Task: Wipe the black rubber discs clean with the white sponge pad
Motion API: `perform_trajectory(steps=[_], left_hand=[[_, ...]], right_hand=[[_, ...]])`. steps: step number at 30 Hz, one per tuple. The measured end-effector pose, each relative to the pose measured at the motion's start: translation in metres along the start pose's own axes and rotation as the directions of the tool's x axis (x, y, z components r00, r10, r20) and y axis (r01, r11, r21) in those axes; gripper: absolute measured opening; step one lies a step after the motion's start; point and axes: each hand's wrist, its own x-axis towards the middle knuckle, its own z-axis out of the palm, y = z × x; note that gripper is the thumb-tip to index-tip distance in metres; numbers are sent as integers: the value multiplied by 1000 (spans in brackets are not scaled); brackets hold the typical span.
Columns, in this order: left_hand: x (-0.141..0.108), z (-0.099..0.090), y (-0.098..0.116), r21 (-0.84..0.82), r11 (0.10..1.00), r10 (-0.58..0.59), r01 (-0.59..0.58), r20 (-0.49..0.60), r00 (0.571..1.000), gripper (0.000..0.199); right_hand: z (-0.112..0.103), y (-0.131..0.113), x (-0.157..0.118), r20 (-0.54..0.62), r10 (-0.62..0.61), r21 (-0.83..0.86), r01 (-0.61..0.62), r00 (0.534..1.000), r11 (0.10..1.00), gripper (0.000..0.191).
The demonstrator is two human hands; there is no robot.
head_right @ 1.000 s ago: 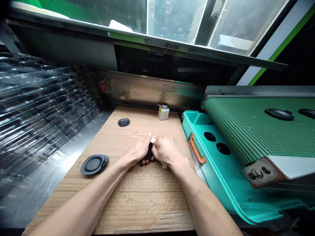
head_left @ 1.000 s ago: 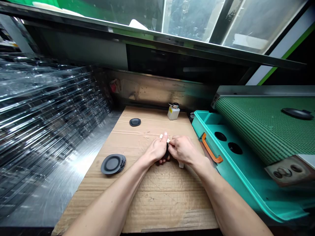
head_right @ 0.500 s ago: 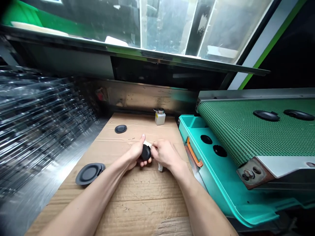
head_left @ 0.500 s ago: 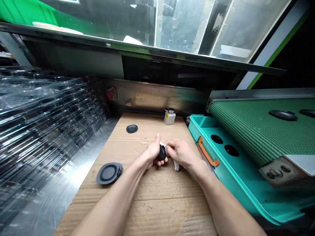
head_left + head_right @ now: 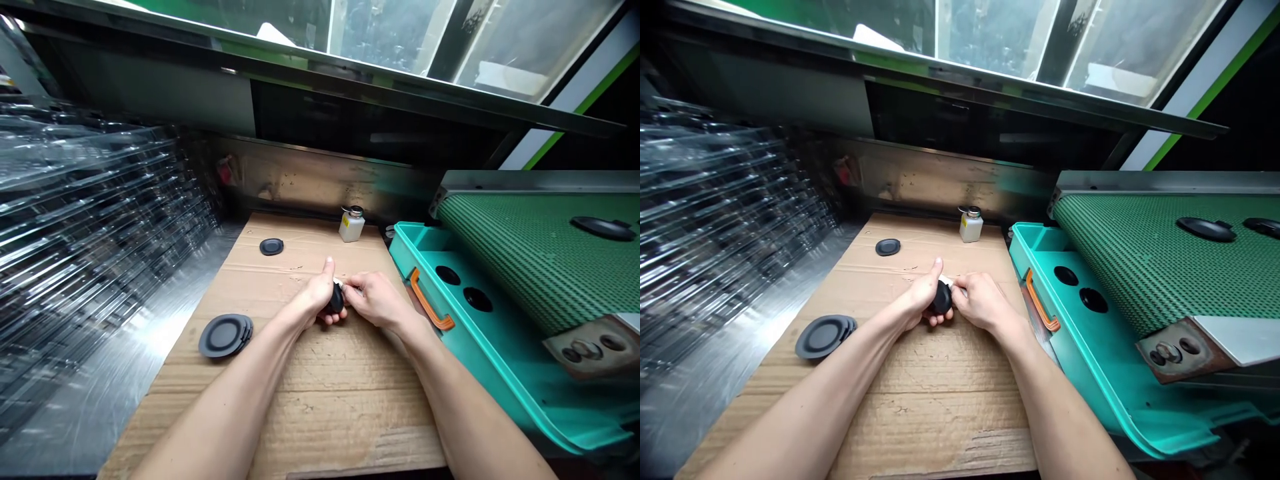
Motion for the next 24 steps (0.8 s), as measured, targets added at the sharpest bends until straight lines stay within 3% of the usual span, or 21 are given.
perform_trajectory(steps=[7,12,16,24], left_hand=[[-3,2,-5,146,985,102,-97,-32,994,88],[-8,5,-4,203,976,89,-74,-67,994,88],[-10,7,-3,243,966,120,-93,-98,988,86],[-12,8,-2,249,964,117,-92,-86,989,87]], right_hand=[[6,-1,4,-32,-51,-167,45,998,985,25],[3,-7,1,25,9,-238,-3,1000,971,24],[2,-11,0,-29,6,-251,-13,1000,968,25],[1,-9,0,-11,17,-220,-19,1000,975,23]])
